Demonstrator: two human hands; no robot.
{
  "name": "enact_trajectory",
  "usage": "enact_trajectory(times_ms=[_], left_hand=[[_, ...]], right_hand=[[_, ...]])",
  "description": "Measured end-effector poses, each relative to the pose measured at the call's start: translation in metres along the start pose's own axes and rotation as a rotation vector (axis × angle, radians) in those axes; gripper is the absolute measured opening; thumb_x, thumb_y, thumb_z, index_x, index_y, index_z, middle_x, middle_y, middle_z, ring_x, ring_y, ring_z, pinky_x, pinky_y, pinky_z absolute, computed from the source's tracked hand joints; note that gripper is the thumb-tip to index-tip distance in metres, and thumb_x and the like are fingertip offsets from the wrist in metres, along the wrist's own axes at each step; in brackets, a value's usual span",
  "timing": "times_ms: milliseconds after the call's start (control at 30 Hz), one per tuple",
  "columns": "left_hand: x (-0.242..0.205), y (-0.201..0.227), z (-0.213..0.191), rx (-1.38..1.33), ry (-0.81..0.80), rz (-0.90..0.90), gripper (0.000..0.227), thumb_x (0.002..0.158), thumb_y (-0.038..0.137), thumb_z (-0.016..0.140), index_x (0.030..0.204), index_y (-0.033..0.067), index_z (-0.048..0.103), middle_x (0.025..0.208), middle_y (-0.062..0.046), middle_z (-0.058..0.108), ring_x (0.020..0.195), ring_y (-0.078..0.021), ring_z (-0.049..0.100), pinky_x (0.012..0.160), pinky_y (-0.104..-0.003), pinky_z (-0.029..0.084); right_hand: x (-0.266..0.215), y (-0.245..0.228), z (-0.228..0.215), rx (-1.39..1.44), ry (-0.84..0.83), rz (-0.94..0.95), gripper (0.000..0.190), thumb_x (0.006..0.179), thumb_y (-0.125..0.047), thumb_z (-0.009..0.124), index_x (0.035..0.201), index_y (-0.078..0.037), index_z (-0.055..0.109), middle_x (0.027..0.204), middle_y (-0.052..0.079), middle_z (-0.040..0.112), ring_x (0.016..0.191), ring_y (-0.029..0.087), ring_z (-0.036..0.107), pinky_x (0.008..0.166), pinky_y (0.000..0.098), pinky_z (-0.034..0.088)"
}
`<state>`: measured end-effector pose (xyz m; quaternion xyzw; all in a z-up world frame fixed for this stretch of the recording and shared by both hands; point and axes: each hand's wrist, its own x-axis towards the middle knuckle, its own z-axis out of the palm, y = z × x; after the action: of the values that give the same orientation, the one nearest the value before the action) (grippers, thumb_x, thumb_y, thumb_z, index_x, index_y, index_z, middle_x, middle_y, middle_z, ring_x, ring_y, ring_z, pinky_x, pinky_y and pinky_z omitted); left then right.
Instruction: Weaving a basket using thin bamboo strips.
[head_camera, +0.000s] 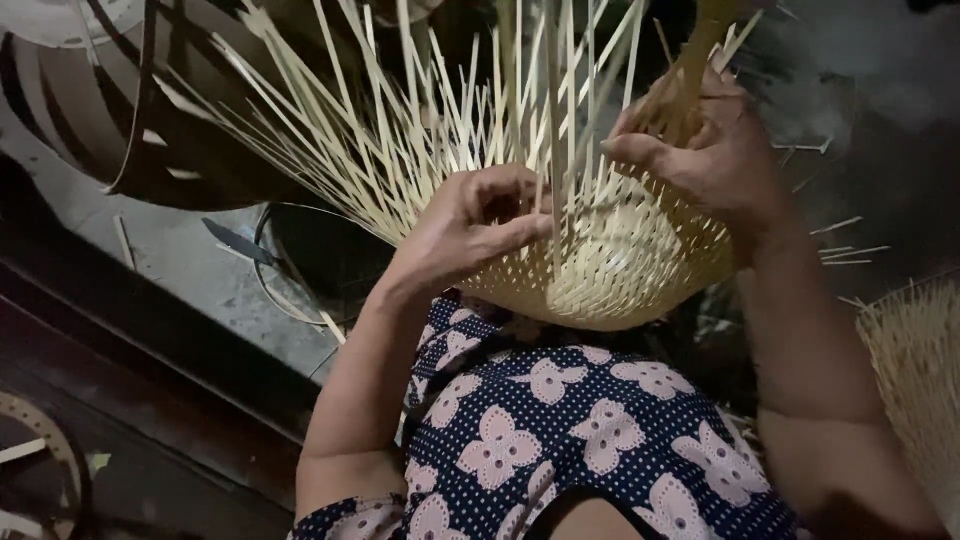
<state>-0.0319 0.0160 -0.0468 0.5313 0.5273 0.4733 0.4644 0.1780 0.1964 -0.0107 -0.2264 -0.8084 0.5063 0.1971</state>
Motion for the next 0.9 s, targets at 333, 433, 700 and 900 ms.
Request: enact_trajectory(times_ms=[333, 433, 700, 900], left_hand=[[0.002, 0.0, 0.02, 0.085, 0.104, 0.54, 0.017, 0.109, 0.03, 0.06, 0.104, 0.0166, 0.069, 0.105, 0.0, 0.073, 0.092, -0.009, 0.068, 0.088, -0.027, 0.06], [0.005, -0.025, 0.031, 0.35, 0.16, 0.494, 0.017, 0.107, 0.023, 0.058, 0.101, 0.0149, 0.072, 0.096, 0.0, 0.074, 0.077, -0.0118, 0.068, 0.068, -0.029, 0.055], [0.002, 0.025, 0.043, 0.661, 0.311, 0.574, 0.016, 0.078, 0.002, 0.063, 0.09, 0.0101, 0.07, 0.087, -0.004, 0.074, 0.074, -0.0242, 0.068, 0.062, -0.036, 0.052], [0.007, 0.038, 0.047, 0.687, 0.288, 0.596, 0.023, 0.068, 0.009, 0.07, 0.09, 0.0089, 0.069, 0.084, -0.005, 0.072, 0.073, -0.0256, 0.068, 0.061, -0.036, 0.052]], right_hand=[[0.0, 0.007, -0.008, 0.033, 0.002, -0.006, 0.025, 0.092, -0.02, 0.081, 0.104, -0.01, 0.061, 0.094, 0.004, 0.071, 0.085, 0.013, 0.072, 0.077, 0.0304, 0.063], [-0.002, 0.016, 0.002, -0.251, 0.083, -0.28, 0.03, 0.092, -0.021, 0.083, 0.111, -0.008, 0.064, 0.104, 0.007, 0.069, 0.094, 0.016, 0.072, 0.085, 0.0351, 0.064], [0.015, 0.049, -0.018, -0.479, -0.22, -0.355, 0.042, 0.091, -0.055, 0.068, 0.106, -0.018, 0.08, 0.112, 0.007, 0.07, 0.111, 0.028, 0.059, 0.105, 0.0464, 0.043], [0.021, 0.039, 0.002, -0.637, -0.295, 0.168, 0.072, 0.077, -0.072, 0.078, 0.089, -0.002, 0.068, 0.096, 0.009, 0.055, 0.089, 0.022, 0.056, 0.083, 0.0406, 0.047]])
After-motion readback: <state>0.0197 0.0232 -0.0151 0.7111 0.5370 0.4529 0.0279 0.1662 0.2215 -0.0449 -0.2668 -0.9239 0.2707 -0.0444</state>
